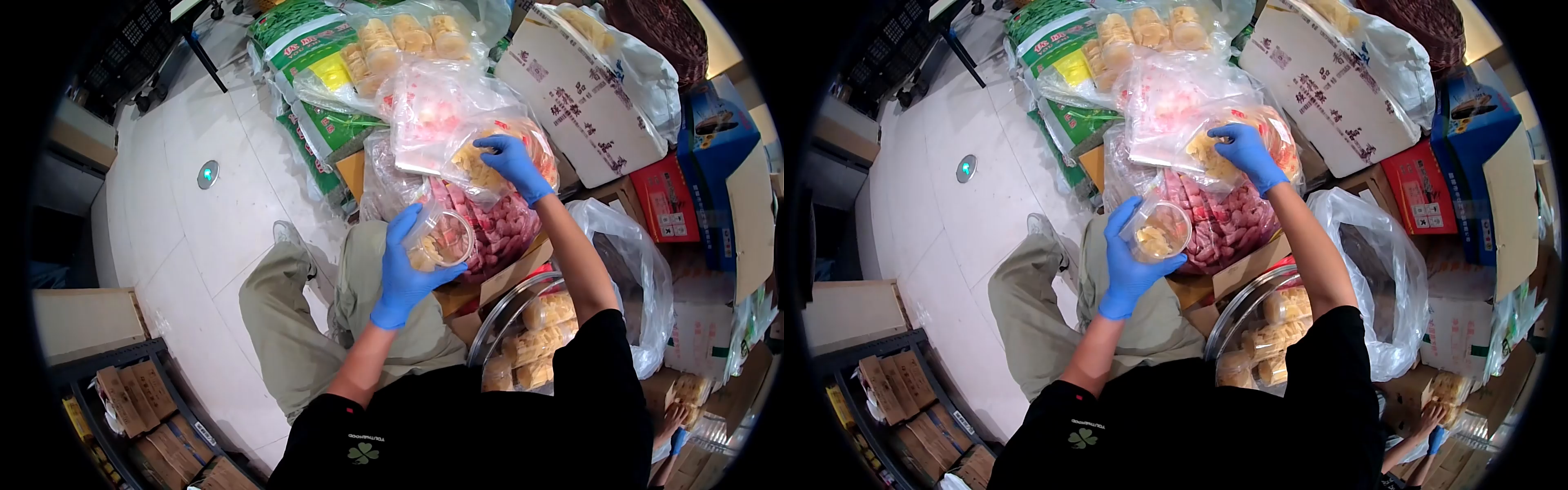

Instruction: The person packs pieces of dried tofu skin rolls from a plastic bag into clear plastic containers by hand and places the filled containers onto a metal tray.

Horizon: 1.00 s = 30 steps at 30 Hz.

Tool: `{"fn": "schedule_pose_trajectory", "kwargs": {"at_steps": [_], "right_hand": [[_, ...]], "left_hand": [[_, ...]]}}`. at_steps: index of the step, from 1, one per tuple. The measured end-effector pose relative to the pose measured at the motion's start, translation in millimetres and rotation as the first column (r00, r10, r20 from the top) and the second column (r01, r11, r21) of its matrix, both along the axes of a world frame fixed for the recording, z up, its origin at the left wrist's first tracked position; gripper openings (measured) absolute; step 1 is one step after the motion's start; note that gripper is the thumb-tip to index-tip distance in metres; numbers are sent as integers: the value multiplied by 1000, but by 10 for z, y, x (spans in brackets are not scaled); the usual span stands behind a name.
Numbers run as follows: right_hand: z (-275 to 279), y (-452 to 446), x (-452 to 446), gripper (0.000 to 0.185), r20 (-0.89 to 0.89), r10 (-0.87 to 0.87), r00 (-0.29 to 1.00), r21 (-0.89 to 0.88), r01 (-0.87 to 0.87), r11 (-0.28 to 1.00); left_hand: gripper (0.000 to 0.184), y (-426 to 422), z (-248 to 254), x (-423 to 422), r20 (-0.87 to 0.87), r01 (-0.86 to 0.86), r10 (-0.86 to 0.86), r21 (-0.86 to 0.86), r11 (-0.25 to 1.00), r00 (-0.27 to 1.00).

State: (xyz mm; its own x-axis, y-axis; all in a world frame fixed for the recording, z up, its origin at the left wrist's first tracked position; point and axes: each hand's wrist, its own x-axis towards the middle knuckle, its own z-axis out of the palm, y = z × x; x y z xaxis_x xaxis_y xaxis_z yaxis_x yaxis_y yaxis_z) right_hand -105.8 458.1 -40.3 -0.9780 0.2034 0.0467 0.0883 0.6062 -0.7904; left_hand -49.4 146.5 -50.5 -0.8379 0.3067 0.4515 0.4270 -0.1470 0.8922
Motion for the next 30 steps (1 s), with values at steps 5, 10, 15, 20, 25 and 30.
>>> {"fn": "schedule_pose_trajectory", "kwargs": {"at_steps": [5,10,15,20,25,30], "right_hand": [[637,-168,162,32,109,-44,993,-292,74,954],[1277,-577,420,32,57,-3,998,-447,28,894],[1389,-892,620,33,-33,197,980,-261,-199,945],[1694,-1092,755,35,5,400,916,55,-400,915],[1760,-1141,860,29,-187,421,888,38,-421,906],[1725,-920,770,27,-209,121,970,-359,-191,914]], "left_hand": [[98,209,46,-201,-28,27,-31,-139,990,999],[93,367,155,-289,72,51,-40,-158,986,997],[91,431,162,-278,56,11,-4,-142,990,998],[95,488,94,-171,144,-16,4,86,996,990],[103,414,152,-136,19,-33,31,96,995,999],[115,51,464,-53,-168,-79,74,-22,997,983]]}}
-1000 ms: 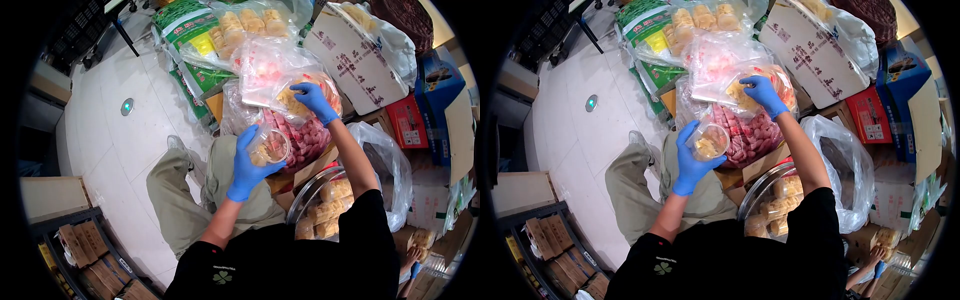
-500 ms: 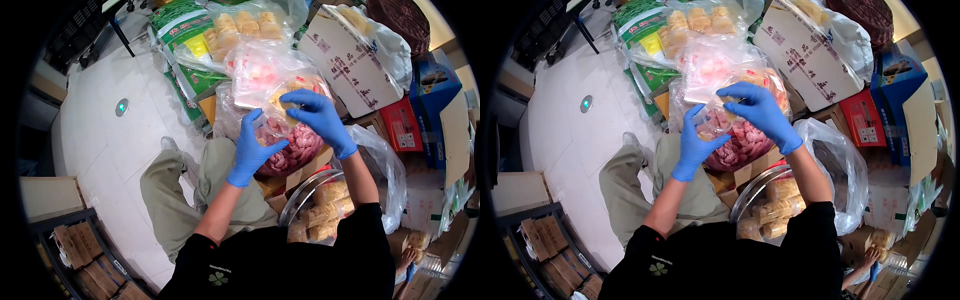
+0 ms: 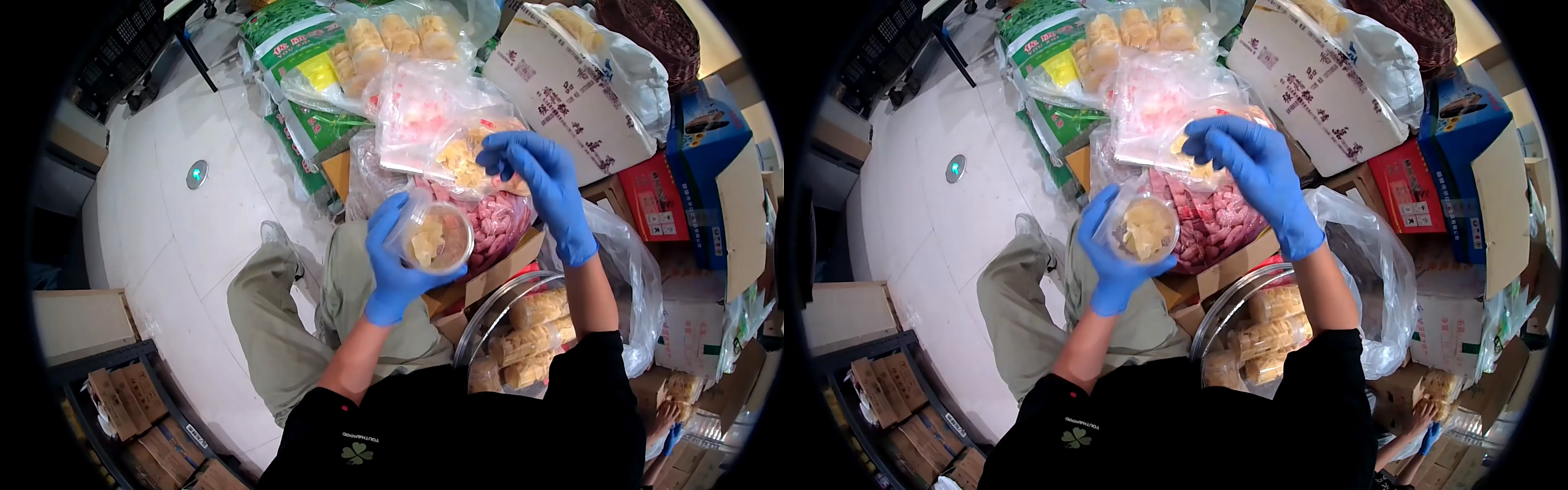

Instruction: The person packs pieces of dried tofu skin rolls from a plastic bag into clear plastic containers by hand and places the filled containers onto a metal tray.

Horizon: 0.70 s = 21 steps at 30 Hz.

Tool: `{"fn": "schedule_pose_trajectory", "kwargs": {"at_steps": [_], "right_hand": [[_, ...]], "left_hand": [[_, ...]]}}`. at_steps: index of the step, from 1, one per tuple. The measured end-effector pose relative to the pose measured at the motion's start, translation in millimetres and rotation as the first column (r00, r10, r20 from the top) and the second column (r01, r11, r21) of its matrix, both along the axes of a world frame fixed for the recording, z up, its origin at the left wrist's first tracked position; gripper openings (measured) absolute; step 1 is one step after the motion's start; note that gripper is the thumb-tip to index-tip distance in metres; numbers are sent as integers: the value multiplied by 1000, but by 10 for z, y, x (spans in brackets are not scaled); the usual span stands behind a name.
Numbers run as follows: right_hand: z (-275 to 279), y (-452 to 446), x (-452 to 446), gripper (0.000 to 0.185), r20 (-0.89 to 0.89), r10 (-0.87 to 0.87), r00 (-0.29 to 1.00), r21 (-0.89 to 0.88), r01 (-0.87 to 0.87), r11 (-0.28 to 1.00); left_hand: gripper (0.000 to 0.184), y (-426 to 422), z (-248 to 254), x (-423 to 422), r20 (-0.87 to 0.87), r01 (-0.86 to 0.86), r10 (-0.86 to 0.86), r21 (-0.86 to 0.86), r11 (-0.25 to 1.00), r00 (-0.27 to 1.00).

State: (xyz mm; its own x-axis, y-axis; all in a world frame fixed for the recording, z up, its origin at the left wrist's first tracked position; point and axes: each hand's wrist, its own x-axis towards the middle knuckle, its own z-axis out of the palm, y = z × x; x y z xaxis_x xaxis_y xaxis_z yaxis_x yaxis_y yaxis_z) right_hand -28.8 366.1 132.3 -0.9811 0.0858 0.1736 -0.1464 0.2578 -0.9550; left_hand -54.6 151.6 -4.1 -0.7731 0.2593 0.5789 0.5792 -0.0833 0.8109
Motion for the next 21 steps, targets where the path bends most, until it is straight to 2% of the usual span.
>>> {"fn": "schedule_pose_trajectory", "kwargs": {"at_steps": [1,2,3,4,5,6,7,8,9,10,11,12,13,15,16,17,19,21], "right_hand": [[-83,110,-87,29,18,-32,999,23,32,999],[-194,204,-176,32,103,-56,993,60,50,997],[-347,304,-236,32,102,-55,993,55,49,997],[-535,415,-294,33,192,-32,981,247,-17,969],[-744,535,-376,34,281,-26,959,424,-99,900],[-1014,692,-489,34,274,-20,962,422,-101,901],[-1333,849,-572,38,131,-27,991,602,-57,797],[-1575,919,-600,44,-6,-7,1000,747,9,665],[-1685,902,-618,44,0,-3,1000,743,2,669],[-1729,911,-714,50,33,-36,999,784,-4,621],[-1767,936,-819,56,63,-75,995,821,-9,571],[-1779,918,-909,65,106,-84,991,833,-42,551],[-1821,880,-859,65,121,-91,988,828,-50,559],[-1743,854,-999,63,270,-218,938,838,-117,532],[-1841,902,-1055,63,209,-207,956,869,-85,487],[-1953,944,-1007,63,223,-214,951,864,-92,495],[-1899,918,-1086,58,361,-216,907,764,-155,626],[-1881,908,-1083,56,305,-205,930,769,-114,629]], "left_hand": [[115,-23,-14,42,2,0,0,-1,1000,1000],[114,-40,-35,78,71,5,-12,87,996,997],[114,-55,-56,93,135,4,-28,172,985,990],[113,46,-90,148,125,-124,94,260,957,988],[113,-17,-63,137,117,-128,101,257,958,988],[113,-91,-5,132,76,-36,22,193,981,997],[113,-151,51,141,50,57,-64,121,991,997],[110,-143,99,110,-47,-51,48,-79,996,998],[110,-121,57,178,-41,-54,51,-85,995,998],[110,-34,-28,200,123,-56,39,137,989,992],[111,29,-118,182,274,-83,-17,350,933,962],[109,23,-101,125,252,-87,11,293,952,968],[109,-53,-81,164,265,-84,6,284,955,964],[108,-128,122,66,344,-51,-97,396,917,934],[105,-75,330,40,256,-76,-63,500,863,965],[105,-64,312,-4,269,-75,-69,492,867,961],[104,-28,289,-199,406,-42,-147,420,907,902],[104,-32,308,-265,345,-20,-141,424,905,928]]}}
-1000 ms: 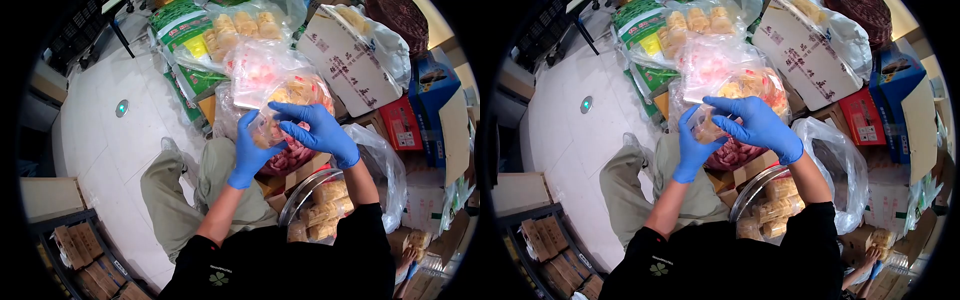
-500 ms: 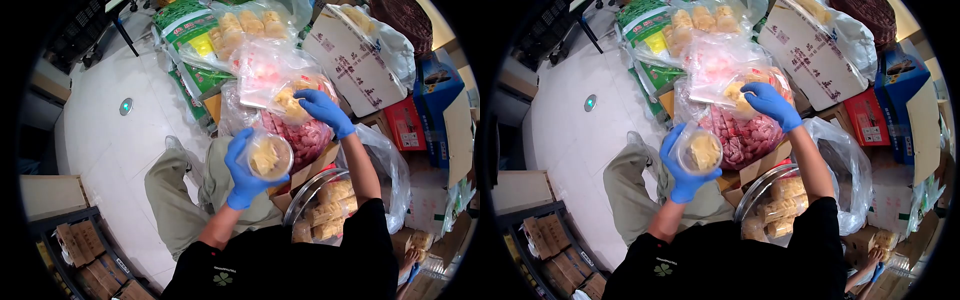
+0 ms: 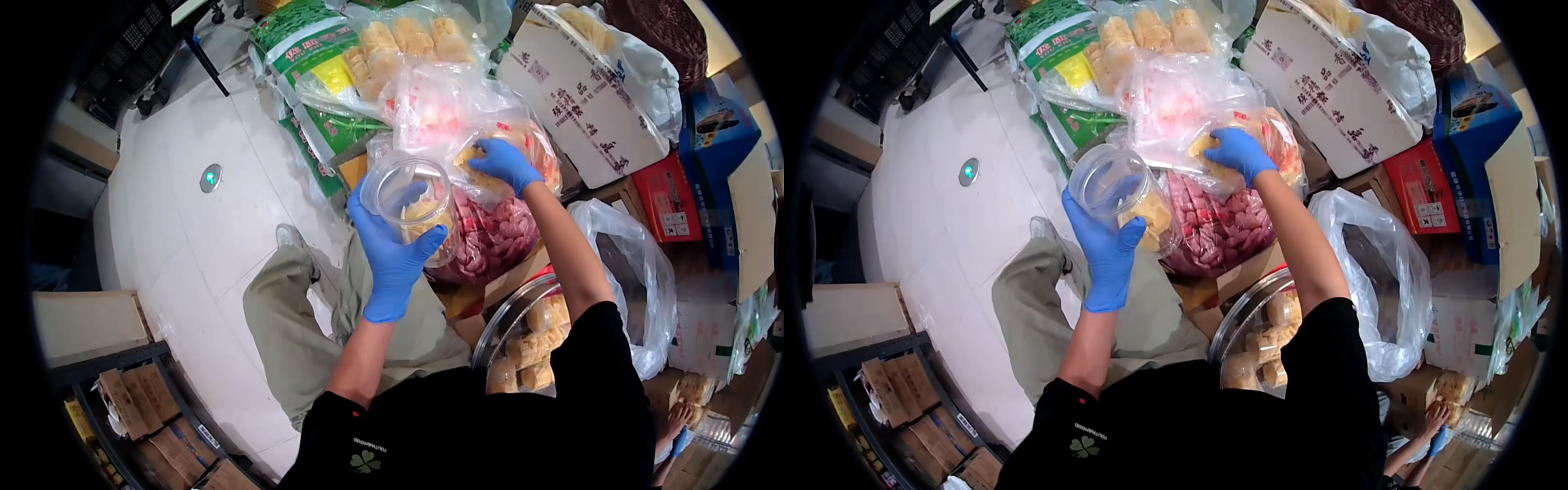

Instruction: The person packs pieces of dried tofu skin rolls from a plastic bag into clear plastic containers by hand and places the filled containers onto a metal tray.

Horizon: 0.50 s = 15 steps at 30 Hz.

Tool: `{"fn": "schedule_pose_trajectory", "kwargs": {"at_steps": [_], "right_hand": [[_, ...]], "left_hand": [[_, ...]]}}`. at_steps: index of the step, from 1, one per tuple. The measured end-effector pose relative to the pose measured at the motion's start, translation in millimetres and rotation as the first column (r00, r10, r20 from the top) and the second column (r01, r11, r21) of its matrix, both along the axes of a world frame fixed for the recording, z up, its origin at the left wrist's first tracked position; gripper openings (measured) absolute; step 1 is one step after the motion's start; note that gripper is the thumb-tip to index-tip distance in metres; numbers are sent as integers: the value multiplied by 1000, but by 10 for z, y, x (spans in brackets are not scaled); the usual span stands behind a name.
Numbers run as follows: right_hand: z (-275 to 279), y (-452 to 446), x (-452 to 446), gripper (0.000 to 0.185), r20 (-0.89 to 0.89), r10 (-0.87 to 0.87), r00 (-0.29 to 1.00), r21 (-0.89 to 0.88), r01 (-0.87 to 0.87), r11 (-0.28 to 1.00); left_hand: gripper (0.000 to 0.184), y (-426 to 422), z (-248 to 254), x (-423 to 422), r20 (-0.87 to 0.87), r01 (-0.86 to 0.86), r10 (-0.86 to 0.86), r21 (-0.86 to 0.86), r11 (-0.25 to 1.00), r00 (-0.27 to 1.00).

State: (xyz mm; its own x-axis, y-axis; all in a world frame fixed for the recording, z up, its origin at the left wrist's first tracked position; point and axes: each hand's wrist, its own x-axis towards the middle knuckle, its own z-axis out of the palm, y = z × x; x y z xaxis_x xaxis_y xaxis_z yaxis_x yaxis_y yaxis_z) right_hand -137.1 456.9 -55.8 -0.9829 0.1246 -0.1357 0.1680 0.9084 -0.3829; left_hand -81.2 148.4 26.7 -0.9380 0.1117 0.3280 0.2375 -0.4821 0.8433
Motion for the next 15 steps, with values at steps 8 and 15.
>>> {"fn": "schedule_pose_trajectory", "kwargs": {"at_steps": [8,15], "right_hand": [[94,25,78,51,-40,18,999,-39,-19,999],[-49,44,134,47,-36,52,998,-178,-58,982]], "left_hand": [[110,-38,69,-85,-217,-92,70,-95,991,974],[109,-17,-114,-147,-284,-86,26,-198,976,958]]}}
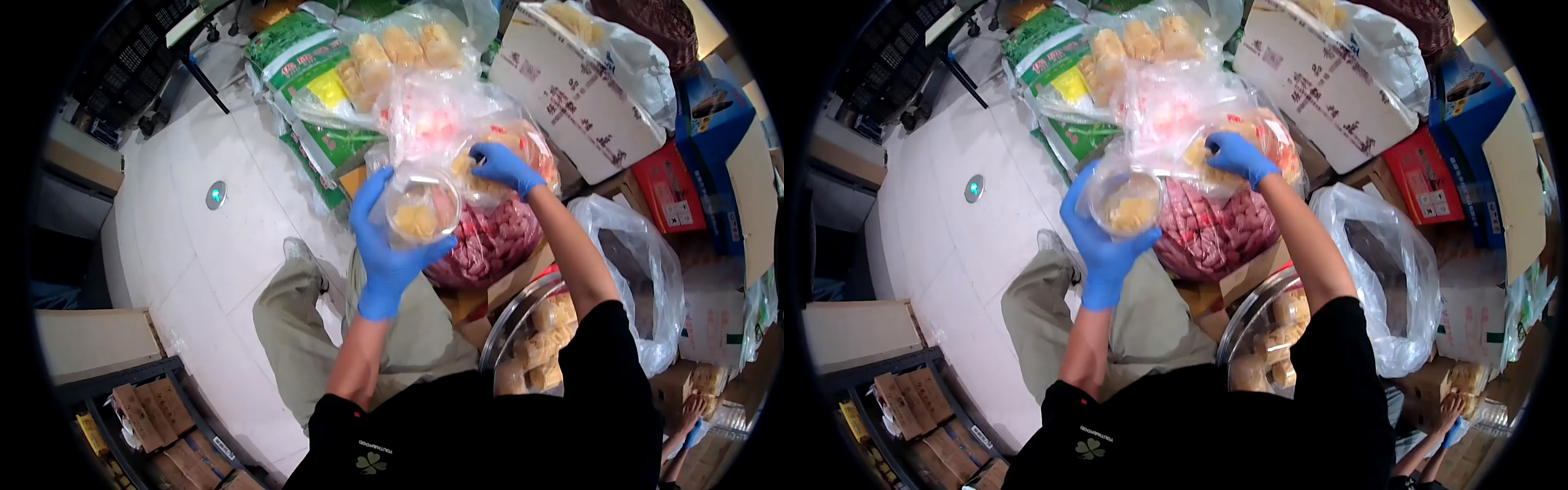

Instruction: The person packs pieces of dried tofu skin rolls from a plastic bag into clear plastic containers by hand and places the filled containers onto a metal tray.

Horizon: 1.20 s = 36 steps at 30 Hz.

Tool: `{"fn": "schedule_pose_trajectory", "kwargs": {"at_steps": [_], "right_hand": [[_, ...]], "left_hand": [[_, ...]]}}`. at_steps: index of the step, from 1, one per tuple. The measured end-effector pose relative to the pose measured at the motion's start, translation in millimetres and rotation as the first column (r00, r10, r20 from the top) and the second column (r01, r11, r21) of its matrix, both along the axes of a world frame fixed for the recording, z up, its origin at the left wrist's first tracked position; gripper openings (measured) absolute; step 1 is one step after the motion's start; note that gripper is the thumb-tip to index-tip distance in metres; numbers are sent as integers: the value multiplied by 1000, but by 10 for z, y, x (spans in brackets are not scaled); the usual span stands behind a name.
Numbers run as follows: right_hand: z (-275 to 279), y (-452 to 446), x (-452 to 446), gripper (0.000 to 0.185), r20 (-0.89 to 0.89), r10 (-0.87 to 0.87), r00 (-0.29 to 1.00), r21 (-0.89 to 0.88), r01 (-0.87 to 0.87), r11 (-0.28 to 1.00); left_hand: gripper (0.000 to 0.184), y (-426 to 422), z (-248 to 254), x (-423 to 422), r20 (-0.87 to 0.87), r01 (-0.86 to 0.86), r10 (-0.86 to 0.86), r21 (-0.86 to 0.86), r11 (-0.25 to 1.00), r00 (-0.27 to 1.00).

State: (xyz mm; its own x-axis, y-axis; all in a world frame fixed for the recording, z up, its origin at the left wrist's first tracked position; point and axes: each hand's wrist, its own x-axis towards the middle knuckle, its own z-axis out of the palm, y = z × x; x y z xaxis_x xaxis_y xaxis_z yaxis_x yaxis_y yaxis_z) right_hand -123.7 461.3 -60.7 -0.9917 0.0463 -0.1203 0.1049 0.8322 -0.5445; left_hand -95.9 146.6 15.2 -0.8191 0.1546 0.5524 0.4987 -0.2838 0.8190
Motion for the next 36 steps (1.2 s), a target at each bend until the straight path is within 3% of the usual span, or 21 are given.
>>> {"fn": "schedule_pose_trajectory", "kwargs": {"at_steps": [3,4,6,11,13,17,20,22,23,24,27,31,35,36], "right_hand": [[4,-77,-2,50,-34,-27,999,-21,26,999],[29,-109,-1,50,-4,-41,999,-52,40,998],[30,-102,-15,50,27,-53,998,-84,55,995],[-11,-81,-55,38,-61,-94,994,-144,85,986],[-7,-63,-17,33,-112,-130,985,-213,104,971],[205,-109,131,26,-180,-193,965,-308,131,942],[510,-191,317,27,-155,-216,964,-342,152,927],[661,-156,405,27,-152,-212,965,-352,148,924],[743,-138,452,26,-148,-211,966,-368,144,919],[942,-209,502,22,-80,-237,968,-554,154,818],[1360,-317,587,20,-50,-236,970,-680,140,719],[1718,-494,618,20,-51,-96,994,-700,33,714],[1846,-680,574,24,16,-30,999,-672,33,740],[1859,-715,569,26,9,-32,999,-572,32,820]], "left_hand": [[108,17,-89,-11,-22,89,-90,-23,996,996],[107,85,-94,71,65,59,-65,92,994,996],[107,145,-99,41,27,58,-60,70,996,998],[106,118,-98,51,16,72,-74,104,992,997],[111,35,-96,64,-139,20,-39,-136,990,989],[109,91,-96,111,-203,19,-51,-159,987,978],[98,252,-266,59,-132,16,-27,-77,997,991],[95,332,-349,13,27,49,-45,-159,986,999],[95,362,-390,-4,27,49,-46,-153,987,999],[95,387,-402,-19,36,50,-44,-200,979,998],[93,477,-403,-44,69,71,-54,-266,961,996],[92,595,-346,-75,39,81,-73,-280,956,997],[92,677,-295,-98,58,109,-98,-231,967,993],[93,676,-259,-98,49,100,-91,-241,965,995]]}}
